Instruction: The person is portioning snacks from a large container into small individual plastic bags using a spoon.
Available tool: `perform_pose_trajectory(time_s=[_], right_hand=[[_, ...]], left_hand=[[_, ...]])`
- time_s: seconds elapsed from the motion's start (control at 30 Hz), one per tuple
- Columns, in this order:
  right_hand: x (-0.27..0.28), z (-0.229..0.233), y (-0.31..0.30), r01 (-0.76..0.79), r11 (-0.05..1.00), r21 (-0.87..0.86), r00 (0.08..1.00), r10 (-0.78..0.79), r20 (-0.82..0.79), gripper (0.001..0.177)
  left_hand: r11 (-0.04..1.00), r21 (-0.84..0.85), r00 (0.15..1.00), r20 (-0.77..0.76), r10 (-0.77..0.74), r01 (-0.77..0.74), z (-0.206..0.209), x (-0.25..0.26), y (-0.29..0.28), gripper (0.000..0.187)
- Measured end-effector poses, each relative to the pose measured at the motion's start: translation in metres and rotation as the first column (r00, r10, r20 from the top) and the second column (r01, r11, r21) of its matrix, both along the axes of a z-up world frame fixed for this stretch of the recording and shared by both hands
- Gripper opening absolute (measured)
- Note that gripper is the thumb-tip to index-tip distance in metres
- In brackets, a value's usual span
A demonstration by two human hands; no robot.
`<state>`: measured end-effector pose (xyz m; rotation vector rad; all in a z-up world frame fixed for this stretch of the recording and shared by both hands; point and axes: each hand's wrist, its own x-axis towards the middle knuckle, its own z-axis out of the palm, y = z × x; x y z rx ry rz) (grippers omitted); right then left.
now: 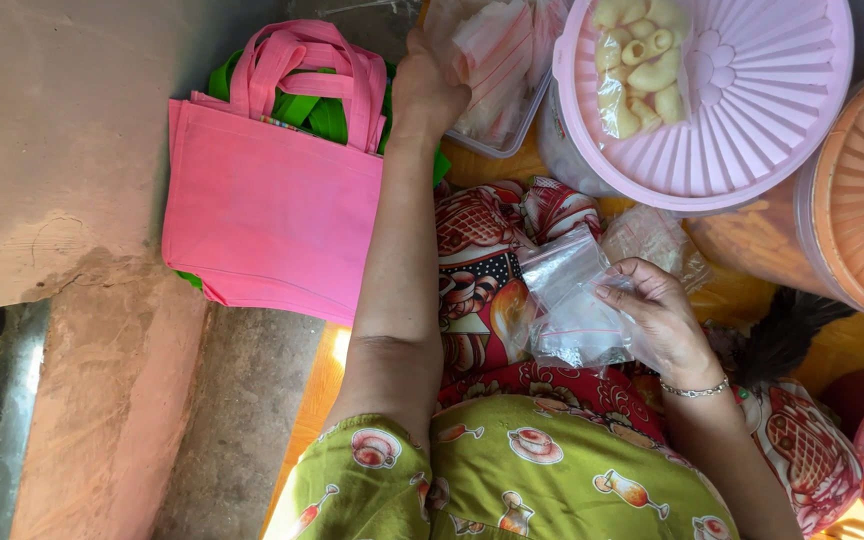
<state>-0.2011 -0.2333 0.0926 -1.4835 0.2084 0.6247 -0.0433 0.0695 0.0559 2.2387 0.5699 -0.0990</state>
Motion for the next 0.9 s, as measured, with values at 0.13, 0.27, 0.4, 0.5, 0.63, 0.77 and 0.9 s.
perform_pose_trajectory(time_s=[0.13,0.27,0.4,0.5,0.63,0.77,0.9], right_hand=[[0.000,-0.002,0.000,0.013,0.999,0.030,1.000,-0.013,-0.007,0.012],[-0.002,-0.002,0.002,0.029,0.998,0.050,0.999,-0.028,-0.027,0.011],[0.000,0.001,0.000,0.005,1.000,0.008,1.000,-0.005,0.008,0.012],[-0.002,-0.002,0.001,0.027,0.998,0.050,1.000,-0.027,-0.006,0.012],[-0.002,0.004,0.001,0.006,1.000,-0.006,1.000,-0.006,0.012,0.012],[-0.002,0.000,-0.004,-0.006,0.999,-0.034,1.000,0.007,0.028,0.012],[-0.002,0.005,-0.001,-0.017,0.999,-0.048,0.999,0.019,0.027,0.011]], left_hand=[[0.981,0.168,0.994,0.058,0.089,-0.097,-0.002,-0.005,0.003,0.052],[0.814,0.518,0.963,0.201,0.182,-0.262,-0.009,-0.006,-0.009,0.063],[0.817,0.461,0.848,0.525,0.064,-0.347,0.036,-0.021,-0.030,0.058],[0.896,0.444,0.700,0.644,-0.308,-0.015,0.034,-0.012,-0.036,0.041],[0.853,0.519,0.825,0.456,-0.333,0.058,-0.017,0.014,-0.036,0.038],[0.788,0.615,0.891,0.361,-0.273,-0.008,-0.030,0.019,-0.030,0.020],[0.734,0.679,0.908,0.288,-0.304,0.031,-0.043,0.017,-0.031,0.012]])
